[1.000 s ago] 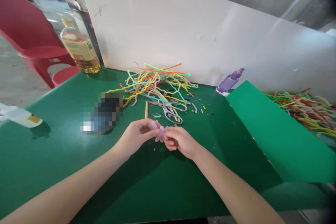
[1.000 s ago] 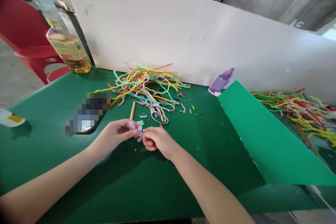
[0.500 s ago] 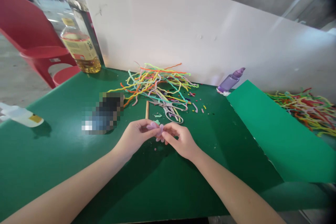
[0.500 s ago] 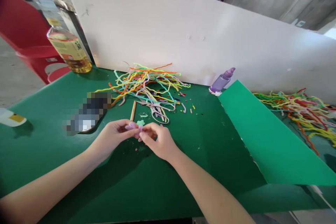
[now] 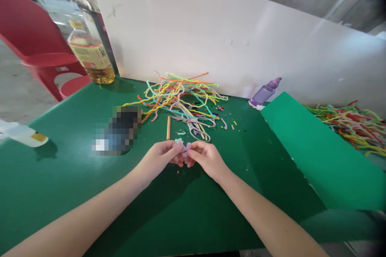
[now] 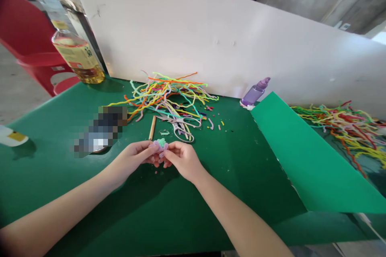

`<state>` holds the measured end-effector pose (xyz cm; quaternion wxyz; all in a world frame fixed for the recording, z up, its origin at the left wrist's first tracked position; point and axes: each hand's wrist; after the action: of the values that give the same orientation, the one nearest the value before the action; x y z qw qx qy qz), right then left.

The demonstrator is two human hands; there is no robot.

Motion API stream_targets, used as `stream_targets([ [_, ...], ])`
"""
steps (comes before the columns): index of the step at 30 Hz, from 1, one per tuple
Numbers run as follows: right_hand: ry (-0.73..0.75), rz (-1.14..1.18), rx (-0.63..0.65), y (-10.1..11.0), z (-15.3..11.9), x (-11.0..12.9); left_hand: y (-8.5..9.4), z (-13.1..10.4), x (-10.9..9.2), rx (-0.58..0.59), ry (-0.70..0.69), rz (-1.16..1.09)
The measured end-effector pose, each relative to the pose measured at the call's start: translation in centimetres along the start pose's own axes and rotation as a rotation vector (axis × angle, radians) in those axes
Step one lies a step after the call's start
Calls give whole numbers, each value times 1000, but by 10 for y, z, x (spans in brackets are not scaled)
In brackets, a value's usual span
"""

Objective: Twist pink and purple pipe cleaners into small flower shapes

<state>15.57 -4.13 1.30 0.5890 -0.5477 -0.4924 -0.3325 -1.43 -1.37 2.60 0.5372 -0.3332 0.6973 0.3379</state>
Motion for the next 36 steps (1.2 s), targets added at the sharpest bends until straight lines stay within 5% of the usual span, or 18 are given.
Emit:
stream_targets([
  [20,11,30,-13,-2,-2,2,1,-3,-8,43,-69,158],
  [30,9,53,-105,-5,-4,8,-4,-1,0,46,-100,-31],
  [36,51,13,-92,-8,-5,12,-2,0,5,-60,-82,20],
])
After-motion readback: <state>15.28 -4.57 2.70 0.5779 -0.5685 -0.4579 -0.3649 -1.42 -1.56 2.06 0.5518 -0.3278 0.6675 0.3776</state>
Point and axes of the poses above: each hand's wrist, its own z-axis towards the middle knuckle, its own y-axis out of the back of the hand, x = y × z, and after that the axes turned 13 degrees about z, right-handed
